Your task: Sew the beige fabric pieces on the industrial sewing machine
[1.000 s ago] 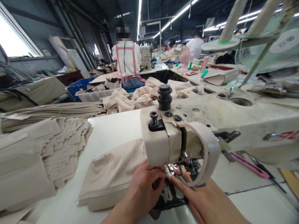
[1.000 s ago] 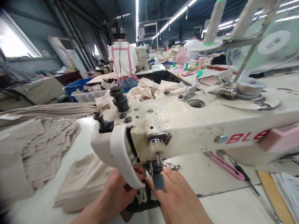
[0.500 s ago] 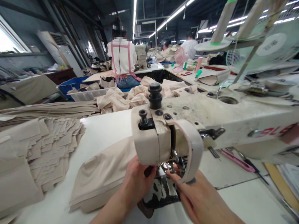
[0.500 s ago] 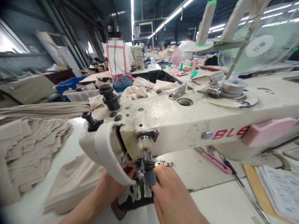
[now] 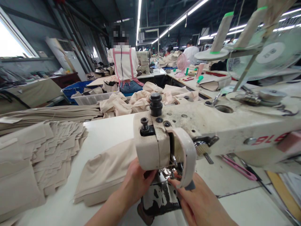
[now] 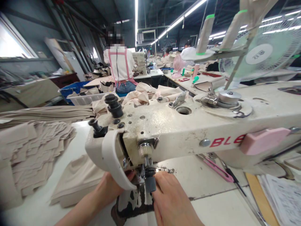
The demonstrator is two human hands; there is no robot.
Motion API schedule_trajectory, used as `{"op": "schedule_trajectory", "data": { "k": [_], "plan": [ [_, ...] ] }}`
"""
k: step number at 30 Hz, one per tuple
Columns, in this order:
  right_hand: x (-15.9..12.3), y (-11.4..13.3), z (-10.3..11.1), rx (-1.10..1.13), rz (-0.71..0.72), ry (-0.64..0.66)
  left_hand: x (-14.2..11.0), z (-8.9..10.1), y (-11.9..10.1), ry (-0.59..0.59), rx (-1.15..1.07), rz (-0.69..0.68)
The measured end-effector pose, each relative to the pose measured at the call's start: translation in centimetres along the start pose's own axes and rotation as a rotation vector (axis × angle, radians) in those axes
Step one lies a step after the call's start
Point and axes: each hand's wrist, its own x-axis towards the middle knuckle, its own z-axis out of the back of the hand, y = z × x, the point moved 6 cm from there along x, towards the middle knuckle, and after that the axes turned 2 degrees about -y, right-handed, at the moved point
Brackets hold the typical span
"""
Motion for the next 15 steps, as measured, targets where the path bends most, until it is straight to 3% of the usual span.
{"op": "schedule_trajectory", "data": {
  "k": [9, 15],
  "plan": [
    [-0.16, 0.09, -0.62, 0.037, 0.055, -0.008, -0.20, 0.01, 0.02, 0.024, -0.024, -0.025],
    [0.03, 0.25, -0.54, 0.018, -0.002, 0.004, -0.64, 0.13, 0.27, 0.092, -0.086, 0.015]
  ]
}}
